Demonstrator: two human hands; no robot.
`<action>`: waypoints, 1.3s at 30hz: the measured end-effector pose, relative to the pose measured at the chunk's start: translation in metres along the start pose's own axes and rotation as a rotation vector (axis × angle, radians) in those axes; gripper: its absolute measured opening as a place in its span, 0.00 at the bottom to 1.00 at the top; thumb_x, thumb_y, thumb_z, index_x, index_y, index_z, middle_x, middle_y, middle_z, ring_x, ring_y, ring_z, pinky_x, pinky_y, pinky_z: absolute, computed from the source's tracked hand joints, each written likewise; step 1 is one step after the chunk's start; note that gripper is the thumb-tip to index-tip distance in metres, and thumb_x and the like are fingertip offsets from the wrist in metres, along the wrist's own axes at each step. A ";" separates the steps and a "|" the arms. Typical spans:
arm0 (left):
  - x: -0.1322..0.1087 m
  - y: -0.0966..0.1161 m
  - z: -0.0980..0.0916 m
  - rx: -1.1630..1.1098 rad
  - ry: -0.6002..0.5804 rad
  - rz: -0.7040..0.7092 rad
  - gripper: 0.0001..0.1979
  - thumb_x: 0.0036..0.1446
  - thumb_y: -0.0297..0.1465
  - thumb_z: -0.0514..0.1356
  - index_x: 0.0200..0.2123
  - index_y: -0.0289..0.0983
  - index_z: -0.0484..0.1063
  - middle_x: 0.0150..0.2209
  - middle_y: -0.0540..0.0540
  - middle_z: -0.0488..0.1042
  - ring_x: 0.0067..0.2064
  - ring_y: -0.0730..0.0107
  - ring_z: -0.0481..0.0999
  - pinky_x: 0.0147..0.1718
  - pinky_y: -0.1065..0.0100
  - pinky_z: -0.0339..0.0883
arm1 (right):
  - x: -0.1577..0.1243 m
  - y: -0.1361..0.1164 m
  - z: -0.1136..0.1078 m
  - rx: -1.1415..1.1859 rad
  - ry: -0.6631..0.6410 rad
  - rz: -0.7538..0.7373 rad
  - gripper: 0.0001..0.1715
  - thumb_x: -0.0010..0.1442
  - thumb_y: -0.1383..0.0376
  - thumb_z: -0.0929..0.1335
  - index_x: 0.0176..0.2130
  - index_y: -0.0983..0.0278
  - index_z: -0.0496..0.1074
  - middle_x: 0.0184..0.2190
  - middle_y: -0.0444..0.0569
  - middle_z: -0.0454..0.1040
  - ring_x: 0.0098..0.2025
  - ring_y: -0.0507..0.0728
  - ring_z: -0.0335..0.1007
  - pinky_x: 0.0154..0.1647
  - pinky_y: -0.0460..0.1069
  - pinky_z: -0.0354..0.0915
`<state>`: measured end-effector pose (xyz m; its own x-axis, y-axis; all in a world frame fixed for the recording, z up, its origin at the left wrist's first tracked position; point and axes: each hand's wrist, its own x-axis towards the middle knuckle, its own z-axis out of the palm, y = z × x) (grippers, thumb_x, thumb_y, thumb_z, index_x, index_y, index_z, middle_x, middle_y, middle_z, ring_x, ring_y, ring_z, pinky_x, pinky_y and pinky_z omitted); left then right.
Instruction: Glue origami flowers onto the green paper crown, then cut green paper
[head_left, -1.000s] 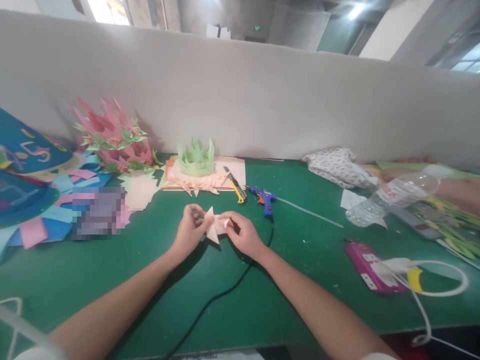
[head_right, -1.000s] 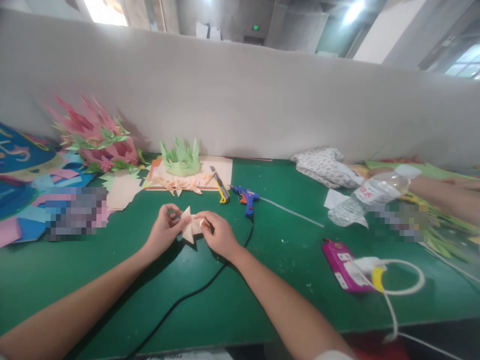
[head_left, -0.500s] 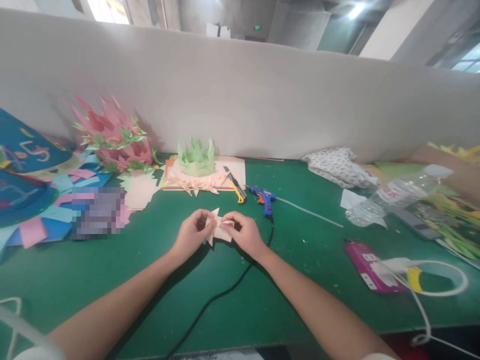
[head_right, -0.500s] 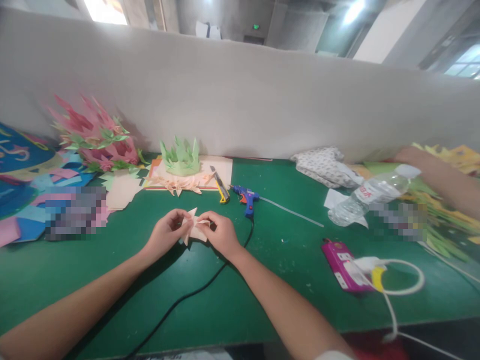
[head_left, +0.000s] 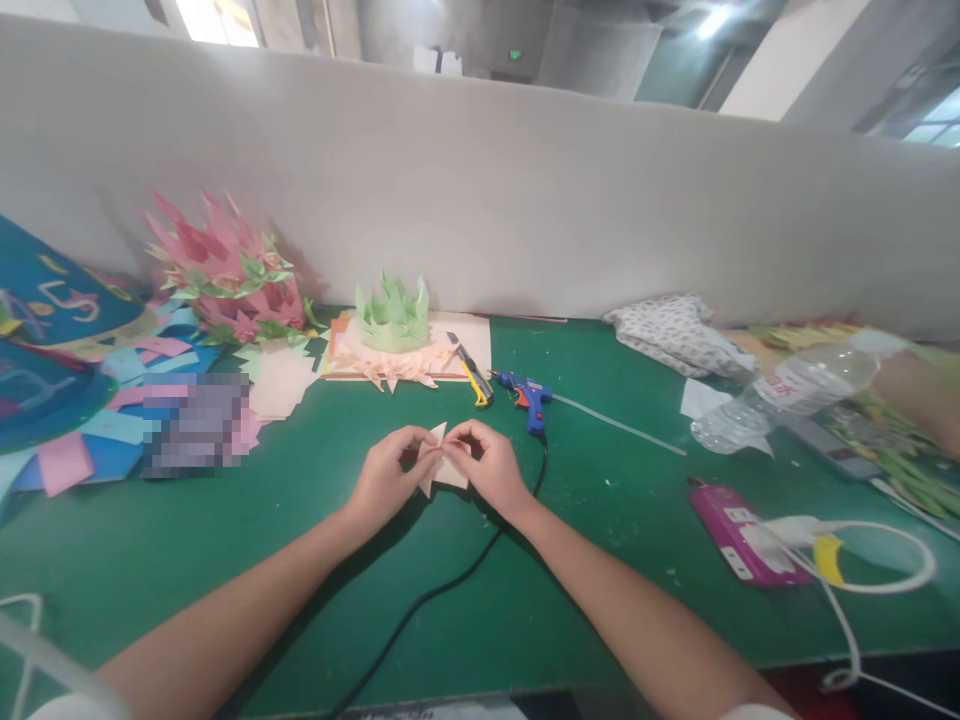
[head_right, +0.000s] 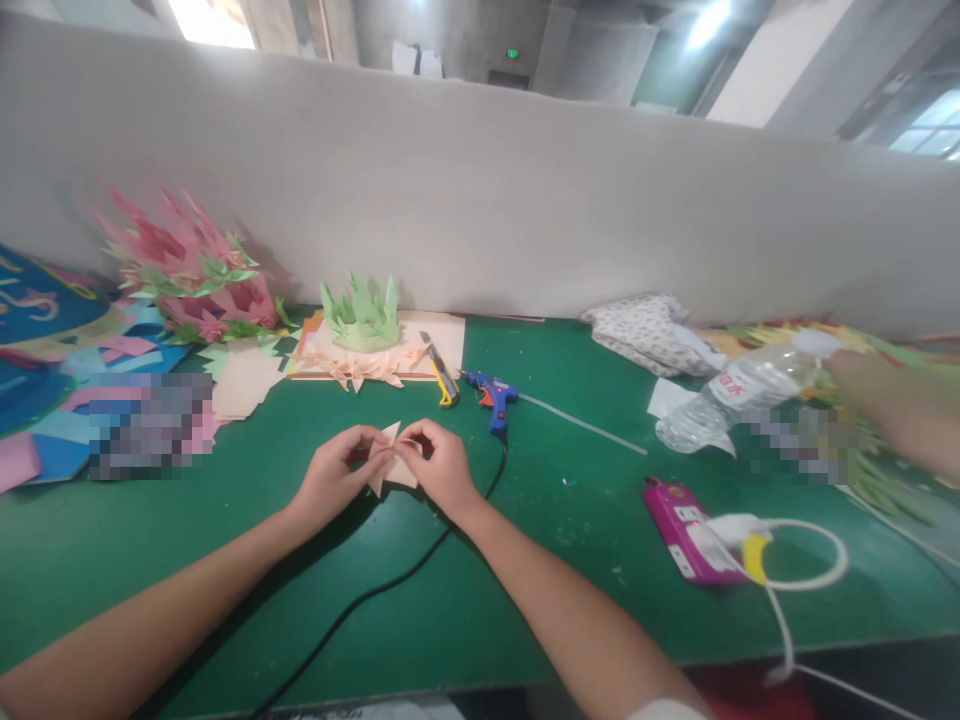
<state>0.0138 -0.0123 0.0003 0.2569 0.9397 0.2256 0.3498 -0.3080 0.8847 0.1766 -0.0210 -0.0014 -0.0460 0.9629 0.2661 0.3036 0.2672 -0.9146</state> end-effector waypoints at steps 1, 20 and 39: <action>0.000 0.000 0.000 0.001 0.001 0.002 0.06 0.51 0.35 0.58 0.32 0.39 0.70 0.32 0.49 0.73 0.33 0.71 0.72 0.35 0.71 0.65 | 0.000 -0.001 0.001 -0.003 0.007 -0.004 0.03 0.52 0.65 0.67 0.29 0.63 0.69 0.27 0.45 0.72 0.29 0.53 0.65 0.31 0.47 0.61; 0.004 -0.008 0.007 -0.478 0.008 -0.211 0.20 0.47 0.33 0.61 0.41 0.40 0.54 0.27 0.55 0.67 0.26 0.76 0.69 0.26 0.73 0.63 | -0.002 -0.005 0.008 0.110 0.009 0.013 0.07 0.52 0.63 0.66 0.34 0.63 0.67 0.31 0.46 0.70 0.32 0.53 0.67 0.33 0.47 0.64; -0.005 0.000 0.004 0.022 0.124 0.117 0.10 0.50 0.25 0.56 0.37 0.39 0.60 0.32 0.52 0.67 0.35 0.75 0.69 0.38 0.70 0.65 | -0.003 -0.005 0.007 0.094 -0.027 -0.017 0.06 0.57 0.64 0.63 0.33 0.63 0.69 0.32 0.45 0.72 0.34 0.53 0.68 0.37 0.48 0.64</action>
<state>0.0160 -0.0178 -0.0020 0.1848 0.9079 0.3762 0.3440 -0.4183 0.8406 0.1689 -0.0253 0.0003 -0.0765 0.9586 0.2742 0.2119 0.2844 -0.9350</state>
